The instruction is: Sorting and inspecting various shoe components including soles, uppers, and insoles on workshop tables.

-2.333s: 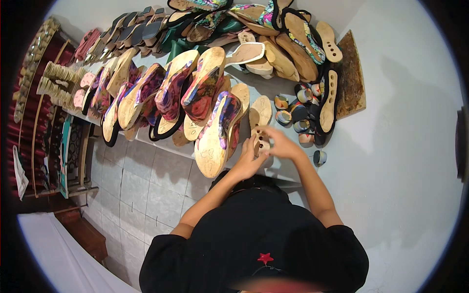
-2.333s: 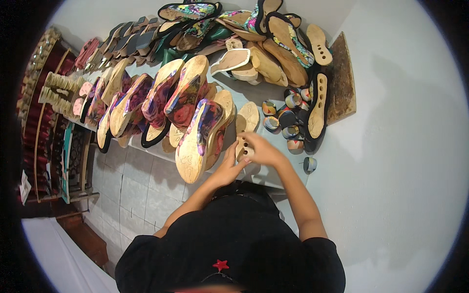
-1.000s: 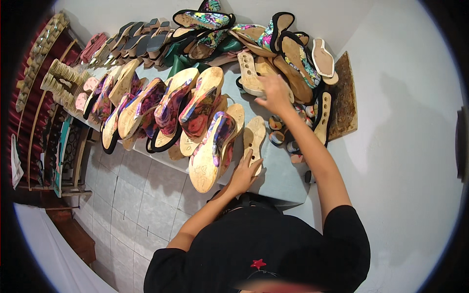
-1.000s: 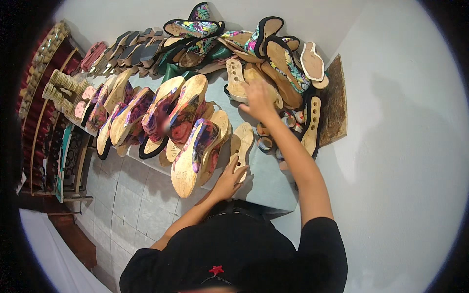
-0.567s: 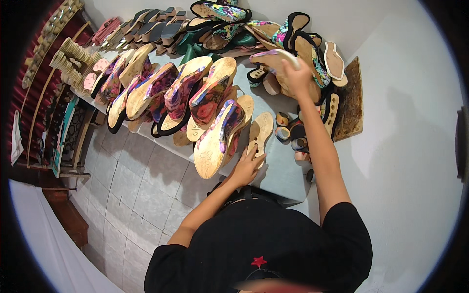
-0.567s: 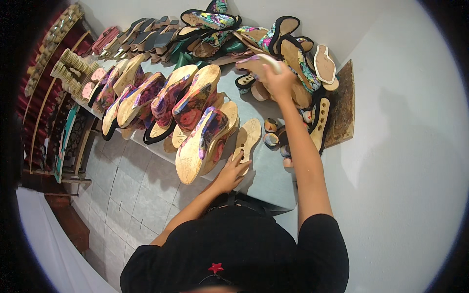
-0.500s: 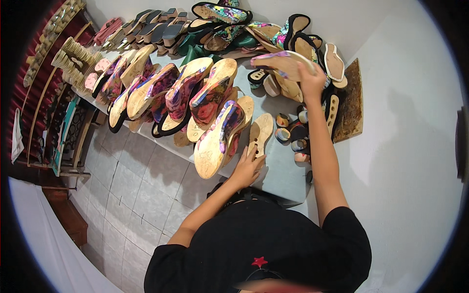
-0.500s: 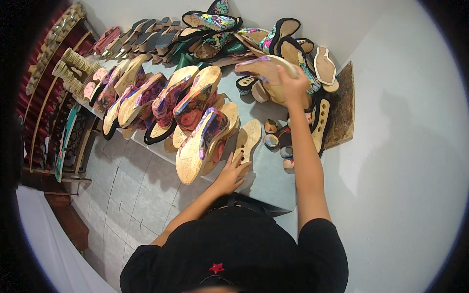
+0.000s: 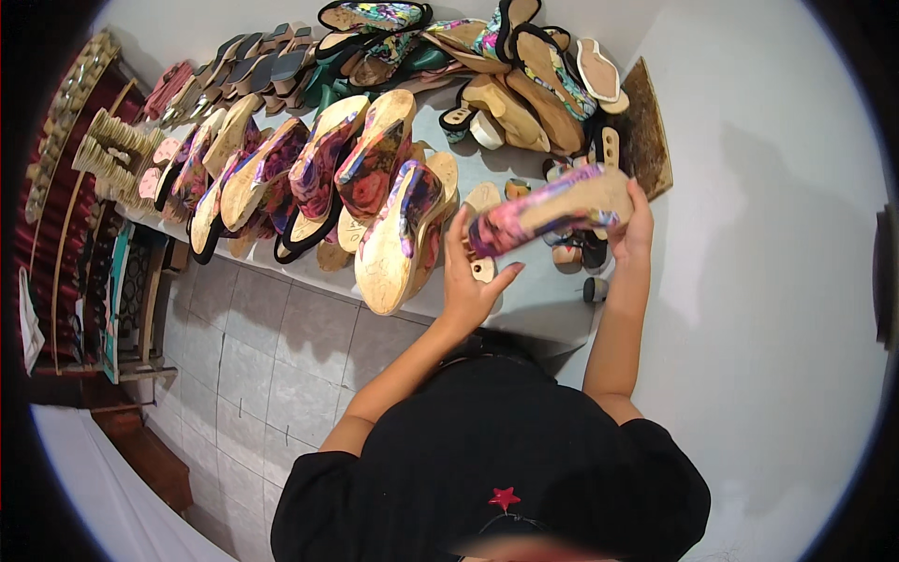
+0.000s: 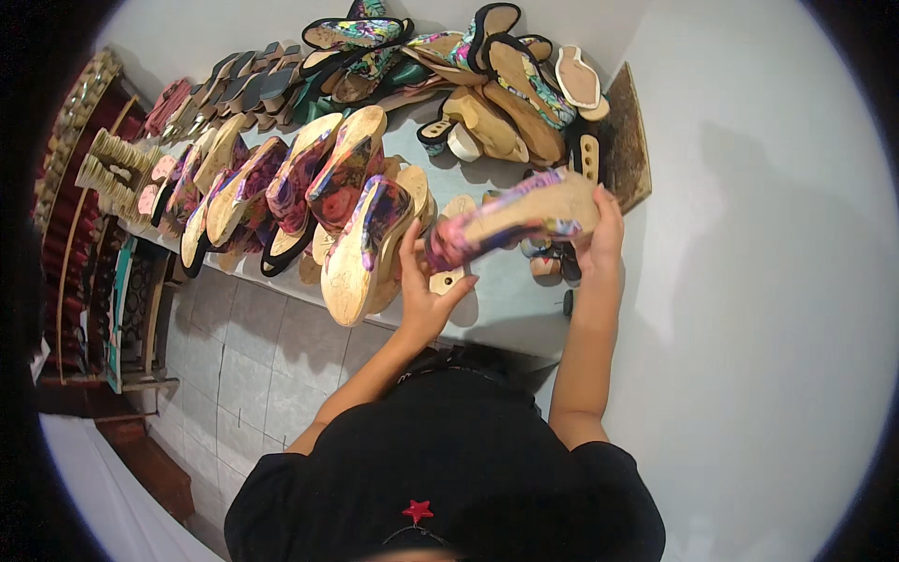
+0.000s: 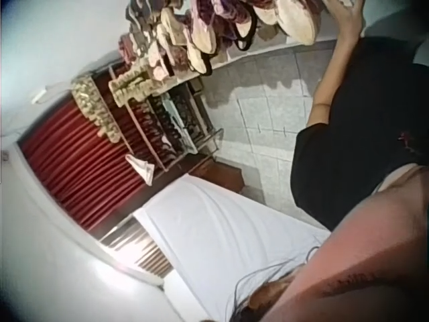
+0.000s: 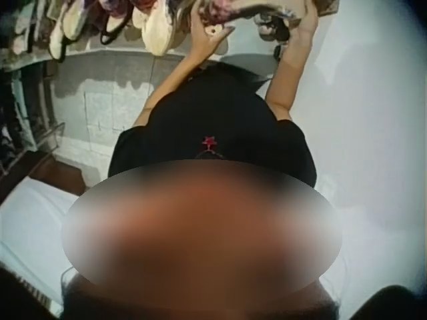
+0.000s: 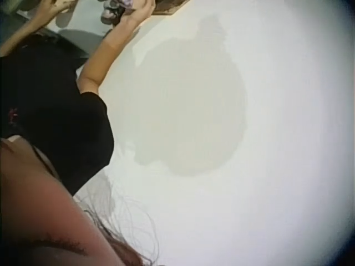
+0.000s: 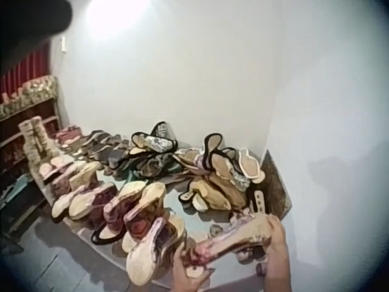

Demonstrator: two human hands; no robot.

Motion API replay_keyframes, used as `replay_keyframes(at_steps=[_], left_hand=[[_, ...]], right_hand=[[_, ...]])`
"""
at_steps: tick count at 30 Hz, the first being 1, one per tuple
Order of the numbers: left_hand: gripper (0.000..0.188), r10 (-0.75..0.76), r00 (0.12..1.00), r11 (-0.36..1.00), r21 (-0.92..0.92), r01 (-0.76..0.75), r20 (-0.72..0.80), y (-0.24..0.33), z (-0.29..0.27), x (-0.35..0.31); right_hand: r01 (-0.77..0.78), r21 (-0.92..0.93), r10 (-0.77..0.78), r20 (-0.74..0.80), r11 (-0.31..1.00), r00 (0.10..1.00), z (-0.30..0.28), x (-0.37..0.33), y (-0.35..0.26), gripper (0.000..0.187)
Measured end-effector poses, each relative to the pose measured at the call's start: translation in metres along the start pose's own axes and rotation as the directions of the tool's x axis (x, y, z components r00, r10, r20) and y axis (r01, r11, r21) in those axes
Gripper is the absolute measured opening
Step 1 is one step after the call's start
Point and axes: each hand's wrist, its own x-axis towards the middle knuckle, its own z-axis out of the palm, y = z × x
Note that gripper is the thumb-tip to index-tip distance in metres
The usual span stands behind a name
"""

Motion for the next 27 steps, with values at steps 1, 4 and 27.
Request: replay_keyframes(at_steps=[1, 4, 27], left_hand=[[0.086, 0.012, 0.997, 1.0, -0.014, -0.011, 0.07, 0.008, -0.004, -0.003], [0.07, -0.093, 0.948, 0.99, -0.077, 0.122, 0.306, 0.011, -0.015, -0.029], [0.076, -0.132, 0.691, 0.699, -0.428, 0.574, 0.711, -0.025, -0.076, -0.056]], right_hand=[[0.006, 0.007, -0.006, -0.016, 1.0, 1.0, -0.019, -0.004, 0.006, 0.018], [-0.147, 0.068, 0.145, 0.033, 0.987, 0.989, -0.055, -0.043, 0.029, 0.019], [0.193, -0.871, 0.328, 0.364, 0.452, 0.872, 0.0, -0.229, 0.051, 0.071]])
